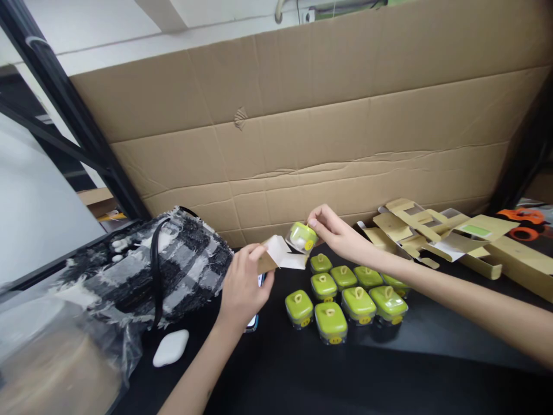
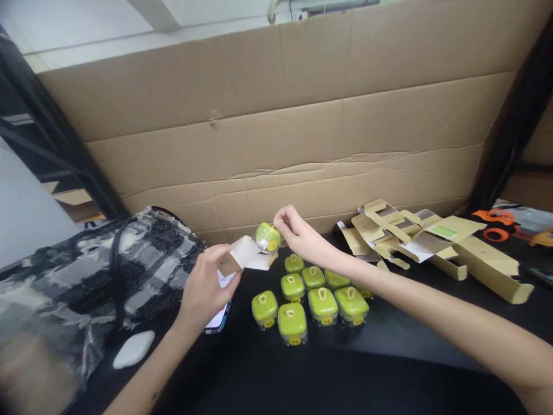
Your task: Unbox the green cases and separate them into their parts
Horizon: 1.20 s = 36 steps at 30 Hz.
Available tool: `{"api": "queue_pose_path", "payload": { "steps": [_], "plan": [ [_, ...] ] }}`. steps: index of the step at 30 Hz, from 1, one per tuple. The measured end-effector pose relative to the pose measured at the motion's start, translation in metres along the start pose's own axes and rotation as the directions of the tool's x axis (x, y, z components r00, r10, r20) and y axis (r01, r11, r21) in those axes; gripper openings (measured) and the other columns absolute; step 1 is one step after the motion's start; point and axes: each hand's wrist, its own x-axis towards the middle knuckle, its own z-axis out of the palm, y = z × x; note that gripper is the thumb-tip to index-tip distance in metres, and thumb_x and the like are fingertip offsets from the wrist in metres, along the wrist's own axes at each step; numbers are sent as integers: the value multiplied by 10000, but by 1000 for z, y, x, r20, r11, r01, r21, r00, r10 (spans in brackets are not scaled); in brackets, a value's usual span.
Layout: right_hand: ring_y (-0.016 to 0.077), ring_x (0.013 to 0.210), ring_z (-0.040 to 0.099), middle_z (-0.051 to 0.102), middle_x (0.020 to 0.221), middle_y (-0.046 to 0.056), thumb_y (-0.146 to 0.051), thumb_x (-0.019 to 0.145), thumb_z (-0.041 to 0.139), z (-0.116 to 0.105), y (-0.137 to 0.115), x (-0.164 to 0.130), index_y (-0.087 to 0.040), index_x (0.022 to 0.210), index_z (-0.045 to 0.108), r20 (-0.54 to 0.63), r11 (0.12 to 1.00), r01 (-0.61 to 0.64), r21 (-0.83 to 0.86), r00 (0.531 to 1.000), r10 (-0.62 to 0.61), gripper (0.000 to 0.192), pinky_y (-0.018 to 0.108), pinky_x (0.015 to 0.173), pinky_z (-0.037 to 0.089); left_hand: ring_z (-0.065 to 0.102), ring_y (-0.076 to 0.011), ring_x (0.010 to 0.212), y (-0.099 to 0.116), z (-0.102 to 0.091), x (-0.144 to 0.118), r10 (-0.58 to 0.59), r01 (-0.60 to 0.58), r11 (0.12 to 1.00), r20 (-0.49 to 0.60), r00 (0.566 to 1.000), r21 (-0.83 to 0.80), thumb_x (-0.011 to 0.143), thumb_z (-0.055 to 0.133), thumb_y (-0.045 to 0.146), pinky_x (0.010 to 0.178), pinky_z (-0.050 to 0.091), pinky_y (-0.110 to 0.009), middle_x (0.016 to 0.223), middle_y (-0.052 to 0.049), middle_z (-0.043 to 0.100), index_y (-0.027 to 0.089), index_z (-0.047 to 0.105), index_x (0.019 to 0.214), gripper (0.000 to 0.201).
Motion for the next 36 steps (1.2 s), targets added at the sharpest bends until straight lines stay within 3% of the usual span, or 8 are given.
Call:
{"api": "queue_pose_path", "payload": {
  "steps": [12, 16, 19, 21, 23, 27, 31, 36],
  "plan": [
    [150, 570, 527, 582, 671, -18, -155, 875, 405, 29, 11, -9, -220, 891, 465, 322, 942, 112, -316, 947, -5, 90, 275, 603, 392, 552, -328, 1076, -18, 1, -1, -35, 40, 995, -65, 997, 86, 780, 570, 107, 823, 483, -486, 1174, -132, 484, 251, 402, 1128, 412],
    [165, 606, 585, 612, 639, -24, -181, 862, 487, 28, 10, -13, -213, 813, 518, 379, 916, 191, -353, 924, -47, 66, 385, 794, 421, 411, -322, 1278, -10, 5, -3, -133, 103, 974, -145, 980, -203, 751, 596, 85, 970, 383, -546, 1375, -190, 366, 239, 349, 1025, 400],
    [205, 744, 629, 664, 801, 25, -263, 889, 498, 20, 3, -18, -204, 906, 545, 331, 907, 207, -366, 940, -81, 77, 418, 819, 445, 506, -250, 1200, 8, 9, -2, -533, 386, 581, 23, 846, -716, 705, 686, 178, 980, 401, -482, 1280, -163, 468, 246, 290, 967, 480],
    [235, 935, 609, 636, 1023, 99, -265, 895, 489, 11, -4, -24, -177, 1056, 515, 246, 894, 239, -378, 957, -152, 185, 414, 832, 463, 628, -210, 991, 21, 9, 1, -614, 476, 351, 186, 767, -806, 709, 692, 248, 874, 488, -447, 1098, -100, 576, 258, 242, 979, 525],
    [247, 1079, 551, 568, 1167, 143, -226, 882, 501, 2, -10, -30, -160, 1167, 469, 192, 829, 375, -416, 927, -323, 293, 413, 867, 471, 668, -190, 847, 34, 6, 6, -604, 531, 207, 320, 730, -822, 758, 643, 303, 756, 546, -416, 974, -57, 624, 263, 227, 973, 470],
    [233, 1110, 548, 607, 1159, 120, -145, 887, 484, -7, -16, -43, -166, 1164, 516, 285, 507, 672, -540, 713, -640, 280, 388, 895, 494, 685, -199, 786, 53, -4, 13, -513, 622, -60, 558, 652, -781, 830, 545, 341, 649, 574, -386, 972, -88, 659, 221, 342, 962, 270],
    [234, 1066, 596, 677, 1085, 114, -153, 910, 475, -7, -19, -53, -112, 1105, 569, 327, 314, 704, -637, 616, -716, 220, 367, 861, 524, 670, -192, 785, 63, -13, 14, -418, 667, -411, 779, 468, -621, 768, 633, 311, 620, 570, -317, 963, -79, 662, 181, 473, 955, 278],
    [267, 1049, 625, 681, 1075, 187, -119, 916, 421, -6, -28, -56, -124, 810, 567, 302, 268, 719, -642, 558, -773, 181, 372, 825, 544, 657, -237, 878, 65, -14, 14, -336, 669, -488, 828, 449, -561, 749, 640, 331, 577, 554, -285, 966, -86, 666, 169, 521, 959, 292]
  ]
}}
